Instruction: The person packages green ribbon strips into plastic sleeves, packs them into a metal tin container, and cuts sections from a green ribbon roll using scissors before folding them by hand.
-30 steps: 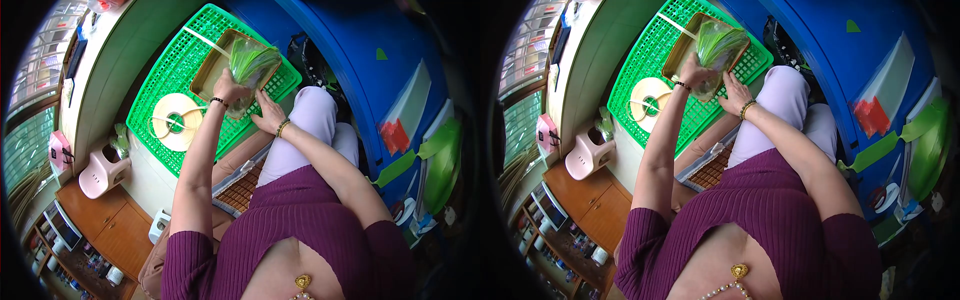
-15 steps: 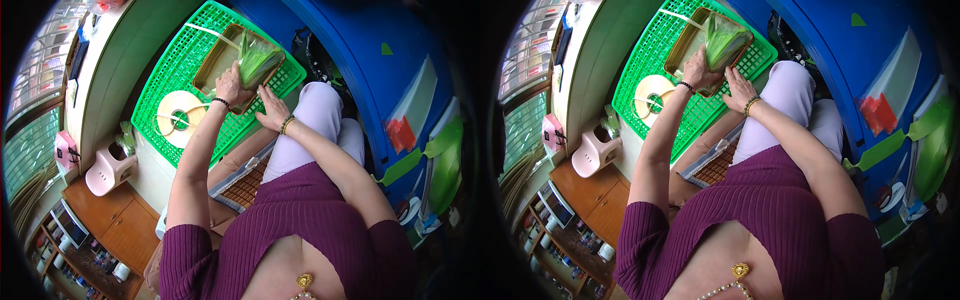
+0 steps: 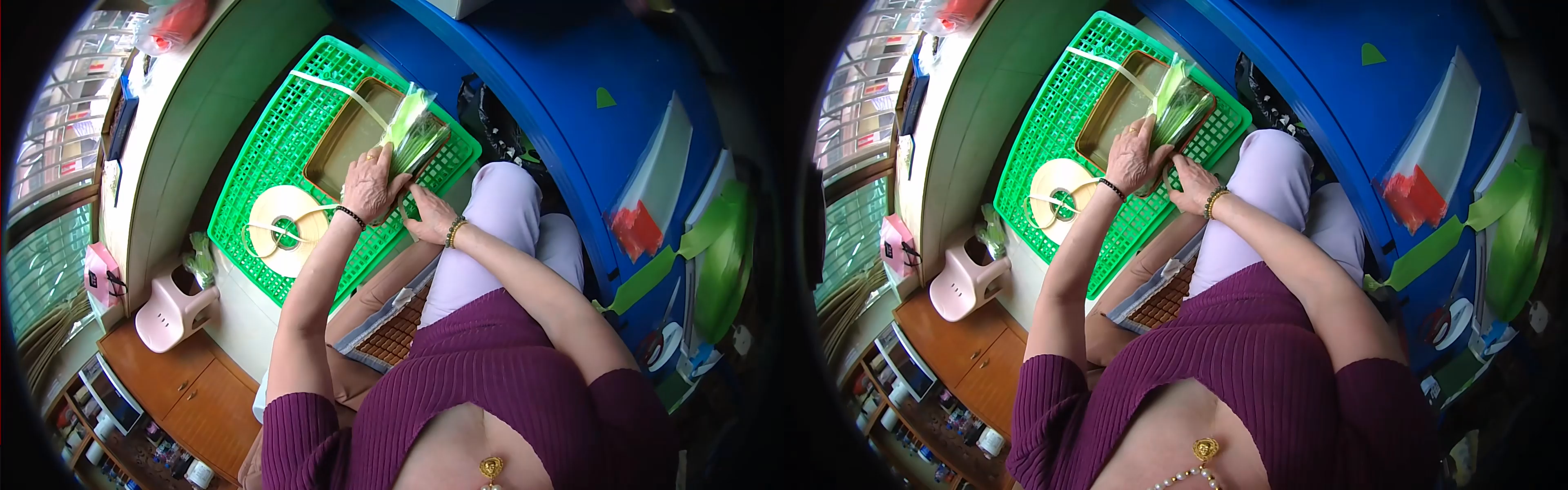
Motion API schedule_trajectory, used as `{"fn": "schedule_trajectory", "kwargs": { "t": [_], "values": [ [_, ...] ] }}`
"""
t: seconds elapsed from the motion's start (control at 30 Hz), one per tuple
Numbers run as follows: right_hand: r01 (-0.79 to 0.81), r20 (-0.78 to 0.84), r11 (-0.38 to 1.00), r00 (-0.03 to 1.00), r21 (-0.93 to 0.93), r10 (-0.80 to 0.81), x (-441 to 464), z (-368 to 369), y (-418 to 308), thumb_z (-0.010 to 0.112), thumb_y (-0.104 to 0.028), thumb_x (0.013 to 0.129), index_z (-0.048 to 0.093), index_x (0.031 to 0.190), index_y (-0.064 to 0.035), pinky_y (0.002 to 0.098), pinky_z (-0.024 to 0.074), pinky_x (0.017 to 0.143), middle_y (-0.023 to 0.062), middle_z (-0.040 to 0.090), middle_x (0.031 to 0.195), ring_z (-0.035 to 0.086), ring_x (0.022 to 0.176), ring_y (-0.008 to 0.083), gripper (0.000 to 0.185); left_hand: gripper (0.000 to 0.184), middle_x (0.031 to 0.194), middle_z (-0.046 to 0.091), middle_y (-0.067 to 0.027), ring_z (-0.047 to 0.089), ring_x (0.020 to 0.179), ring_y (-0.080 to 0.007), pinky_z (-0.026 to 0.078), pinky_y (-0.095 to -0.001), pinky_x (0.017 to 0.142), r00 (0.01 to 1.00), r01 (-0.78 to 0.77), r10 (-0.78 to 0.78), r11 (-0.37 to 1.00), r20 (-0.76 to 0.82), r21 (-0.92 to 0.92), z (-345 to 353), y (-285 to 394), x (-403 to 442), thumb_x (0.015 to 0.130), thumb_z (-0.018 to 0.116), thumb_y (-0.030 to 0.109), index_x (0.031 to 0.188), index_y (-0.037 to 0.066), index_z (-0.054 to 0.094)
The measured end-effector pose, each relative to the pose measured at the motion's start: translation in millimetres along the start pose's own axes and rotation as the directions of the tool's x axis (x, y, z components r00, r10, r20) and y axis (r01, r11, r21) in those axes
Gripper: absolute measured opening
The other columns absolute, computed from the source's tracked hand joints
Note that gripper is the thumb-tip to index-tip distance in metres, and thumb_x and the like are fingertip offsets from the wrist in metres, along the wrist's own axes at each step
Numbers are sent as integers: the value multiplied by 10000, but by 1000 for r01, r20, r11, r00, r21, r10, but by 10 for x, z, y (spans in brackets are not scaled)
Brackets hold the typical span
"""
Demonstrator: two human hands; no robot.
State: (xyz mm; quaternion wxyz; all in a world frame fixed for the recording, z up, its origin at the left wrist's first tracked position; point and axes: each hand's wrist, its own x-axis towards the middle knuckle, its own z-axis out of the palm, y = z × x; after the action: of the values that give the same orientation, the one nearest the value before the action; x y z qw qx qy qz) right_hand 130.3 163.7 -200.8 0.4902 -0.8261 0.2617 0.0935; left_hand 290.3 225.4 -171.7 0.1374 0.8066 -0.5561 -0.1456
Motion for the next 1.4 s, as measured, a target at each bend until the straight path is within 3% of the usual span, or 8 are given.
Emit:
{"fn": "schedule_trajectory", "kwargs": {
  "t": [0.2, 0.7, 0.9, 1.03, 1.1, 1.17, 1.27, 1.4],
  "values": [
    [25, 19, 984, 999, 179, -29, 37, 4, 31, 619, -224, 746, 360, 1242, -37, 417, 416, 930, 221, 522, 1153, 505, 1088, 361, 590, 603, 938, 571, -216, 568, 906, -373, 458, -445, 754, 976, 208, -204, 976, 72, -68, -29, -371, -41, 818, 515, 589, 929, -3, 541],
    [-137, -101, 937, 979, 323, 178, -83, -78, -58, 664, -245, 754, 353, 1273, -18, 376, 488, 766, 139, 582, 991, 613, 848, 244, 646, 676, 1063, 568, -244, 537, 1043, -358, 427, -427, 886, 948, 304, -267, 921, 173, -244, 108, -562, 170, 836, 460, 612, 1153, 19, 529],
    [198, -550, 971, 800, -135, -239, -63, -379, -136, 656, -175, 721, 484, 1151, -22, 389, 423, 887, 153, 549, 1046, 531, 997, 307, 487, 753, 1099, 562, -240, 532, 1062, -348, 409, -428, 906, 935, 328, -259, 892, 244, -310, -16, -377, 66, 777, 527, 647, 1204, 27, 503],
    [321, -546, 937, 765, -138, -343, 359, -830, -236, 584, -90, 744, 555, 1009, -36, 402, 452, 811, 155, 592, 965, 568, 927, 316, 273, 1001, 1122, 534, -219, 521, 1065, -354, 413, -466, 888, 967, 141, -112, 984, 230, -113, -113, -110, -45, 586, 671, 694, 1281, 14, 437],
    [239, -402, 971, 888, -6, -221, 647, -964, -395, 585, -104, 768, 561, 979, -14, 433, 481, 708, 147, 623, 835, 608, 769, 327, 232, 990, 1109, 533, -221, 526, 1057, -354, 428, -463, 879, 973, 140, -108, 978, 204, -152, -60, -63, -81, 578, 685, 679, 1276, 20, 443],
    [201, -390, 950, 876, -238, -283, 963, -1022, -508, 612, -158, 759, 589, 948, -21, 436, 493, 702, 169, 638, 851, 626, 789, 327, 235, 950, 1059, 539, -223, 538, 1005, -364, 449, -422, 856, 988, 82, -58, 983, 147, -164, -20, -52, -107, 591, 713, 638, 1244, -5, 464],
    [-141, -84, 844, 990, -518, 114, 1351, -1119, -779, 654, -219, 718, 678, 874, -60, 405, 516, 746, 174, 659, 946, 639, 893, 320, 224, 946, 1081, 539, -216, 533, 1017, -362, 438, -429, 865, 984, 100, -68, 977, 165, -189, 33, -71, -115, 594, 711, 636, 1250, 2, 461],
    [-270, -134, 820, 963, -504, 235, 1660, -843, -585, 650, -284, 739, 699, 853, -87, 397, 503, 807, 160, 666, 935, 625, 932, 296, 233, 930, 1108, 534, -214, 525, 1032, -358, 421, -436, 873, 980, 117, -78, 970, 185, -214, -10, -60, -112, 617, 700, 622, 1268, 8, 443]
  ]
}}
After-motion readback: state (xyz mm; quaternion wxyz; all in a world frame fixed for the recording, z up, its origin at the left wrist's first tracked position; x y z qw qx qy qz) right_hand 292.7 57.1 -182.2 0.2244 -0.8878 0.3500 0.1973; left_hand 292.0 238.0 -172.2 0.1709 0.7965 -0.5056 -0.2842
